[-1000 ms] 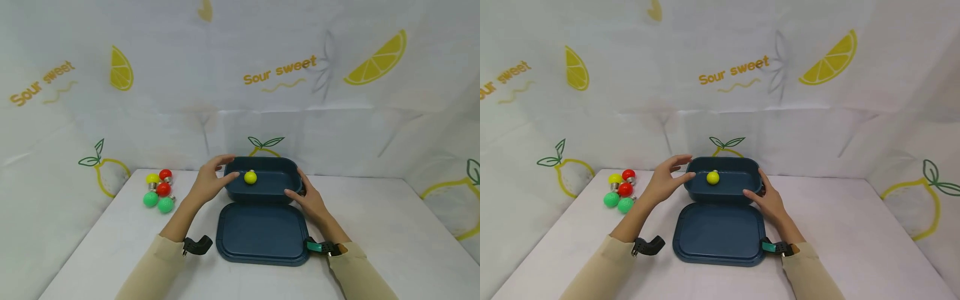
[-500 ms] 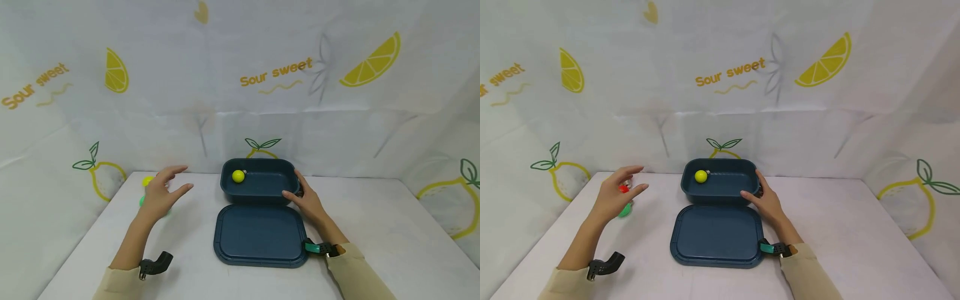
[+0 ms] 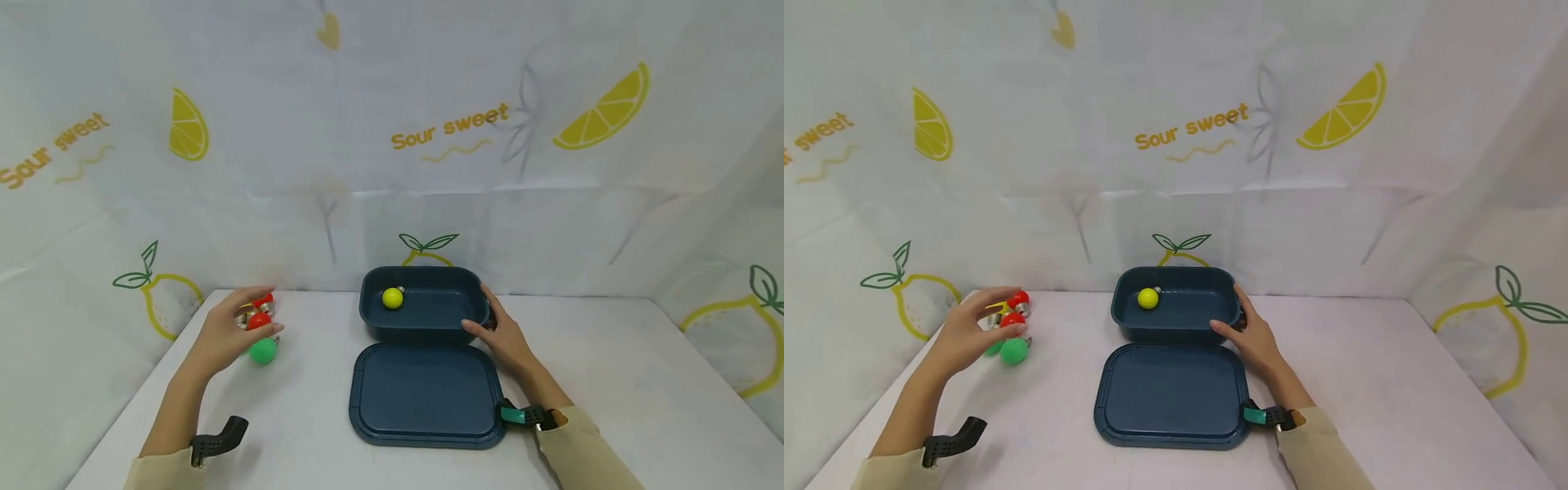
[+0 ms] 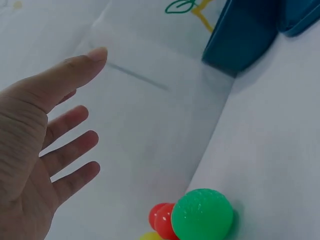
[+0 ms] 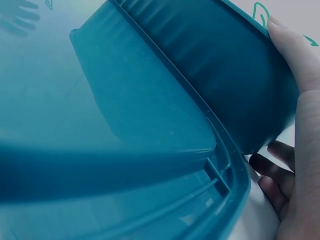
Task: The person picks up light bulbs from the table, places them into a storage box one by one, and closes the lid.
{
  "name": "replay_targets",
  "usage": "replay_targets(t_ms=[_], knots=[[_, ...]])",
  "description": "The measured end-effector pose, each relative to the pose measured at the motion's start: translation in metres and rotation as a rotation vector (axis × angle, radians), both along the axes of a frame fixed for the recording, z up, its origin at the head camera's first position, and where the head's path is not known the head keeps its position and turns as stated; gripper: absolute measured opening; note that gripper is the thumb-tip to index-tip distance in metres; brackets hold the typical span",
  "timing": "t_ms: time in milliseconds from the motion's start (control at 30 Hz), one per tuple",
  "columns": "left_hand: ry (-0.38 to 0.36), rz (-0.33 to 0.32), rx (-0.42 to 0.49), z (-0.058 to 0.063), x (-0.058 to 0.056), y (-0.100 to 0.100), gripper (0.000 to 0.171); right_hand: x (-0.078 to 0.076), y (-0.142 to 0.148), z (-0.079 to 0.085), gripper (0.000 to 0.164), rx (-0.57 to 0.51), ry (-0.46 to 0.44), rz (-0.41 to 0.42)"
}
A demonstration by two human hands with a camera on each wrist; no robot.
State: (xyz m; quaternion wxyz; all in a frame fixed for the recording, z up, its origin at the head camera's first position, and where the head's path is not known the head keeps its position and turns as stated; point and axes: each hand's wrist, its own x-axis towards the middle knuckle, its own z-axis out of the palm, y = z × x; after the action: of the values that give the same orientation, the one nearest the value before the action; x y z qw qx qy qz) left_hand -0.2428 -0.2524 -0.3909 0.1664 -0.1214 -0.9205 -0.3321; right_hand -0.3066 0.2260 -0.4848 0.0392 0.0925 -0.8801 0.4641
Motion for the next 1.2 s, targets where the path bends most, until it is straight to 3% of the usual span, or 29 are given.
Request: replay_targets(t_ms=[400,567,800,1200], knots=[[-0.106,-0.055,-0.079,-0.038,-0.013,-0.006,0.080,0.000,-0.001,0.001,0.087,0.033,-0.009,-0.005],[-0.104,-0.092,-0.021,-0.049,-0.016,-0.004,0.074,0.000,-0.001,0.002,0.087,0.028,0.005,0.001],[-0.180,-0.093,0.087,-0.065,-0.019,-0.003,0.069,0.002,0.000,0.000,0.087,0.027,0.008,-0.005],[-0.201,-0.073,0.084,-0.085,-0.026,0.009,0.060,0.002,0.000,0.001,0.087,0.030,0.013,-0.007]])
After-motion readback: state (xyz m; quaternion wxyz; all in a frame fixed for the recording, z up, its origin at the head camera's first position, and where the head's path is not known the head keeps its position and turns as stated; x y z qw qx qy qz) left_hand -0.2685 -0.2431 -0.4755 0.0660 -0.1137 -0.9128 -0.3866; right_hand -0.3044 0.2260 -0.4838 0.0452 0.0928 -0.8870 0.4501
